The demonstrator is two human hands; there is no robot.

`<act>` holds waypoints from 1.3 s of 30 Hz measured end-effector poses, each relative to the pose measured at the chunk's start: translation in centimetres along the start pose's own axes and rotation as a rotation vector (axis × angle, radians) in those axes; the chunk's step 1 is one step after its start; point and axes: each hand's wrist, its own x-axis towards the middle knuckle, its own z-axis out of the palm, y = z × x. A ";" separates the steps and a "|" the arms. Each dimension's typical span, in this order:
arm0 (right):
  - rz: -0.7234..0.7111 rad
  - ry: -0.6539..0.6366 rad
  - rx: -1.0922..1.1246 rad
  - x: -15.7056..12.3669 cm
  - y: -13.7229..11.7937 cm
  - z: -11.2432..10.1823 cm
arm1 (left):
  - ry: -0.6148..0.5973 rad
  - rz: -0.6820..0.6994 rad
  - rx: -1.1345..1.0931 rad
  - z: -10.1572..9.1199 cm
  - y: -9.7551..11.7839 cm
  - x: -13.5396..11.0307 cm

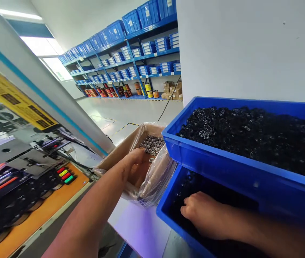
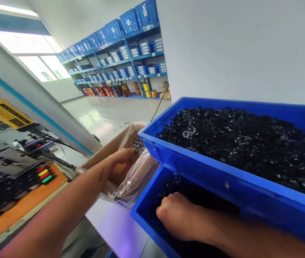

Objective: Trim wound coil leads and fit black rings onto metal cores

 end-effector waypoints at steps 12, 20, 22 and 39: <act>-0.012 0.204 0.008 0.4 0.9 2.1 | 0.593 0.063 -0.451 -1.4 5.2 -21.2; -0.095 0.625 0.044 -0.5 -1.5 -0.8 | 0.869 0.012 -1.082 4.5 8.8 -35.3; -0.148 0.733 0.089 -0.9 -4.2 -2.0 | 0.873 0.011 -1.129 4.8 9.3 -36.7; -0.710 0.962 0.452 -2.4 -13.5 -0.1 | 0.793 0.066 -1.335 7.3 11.5 -37.6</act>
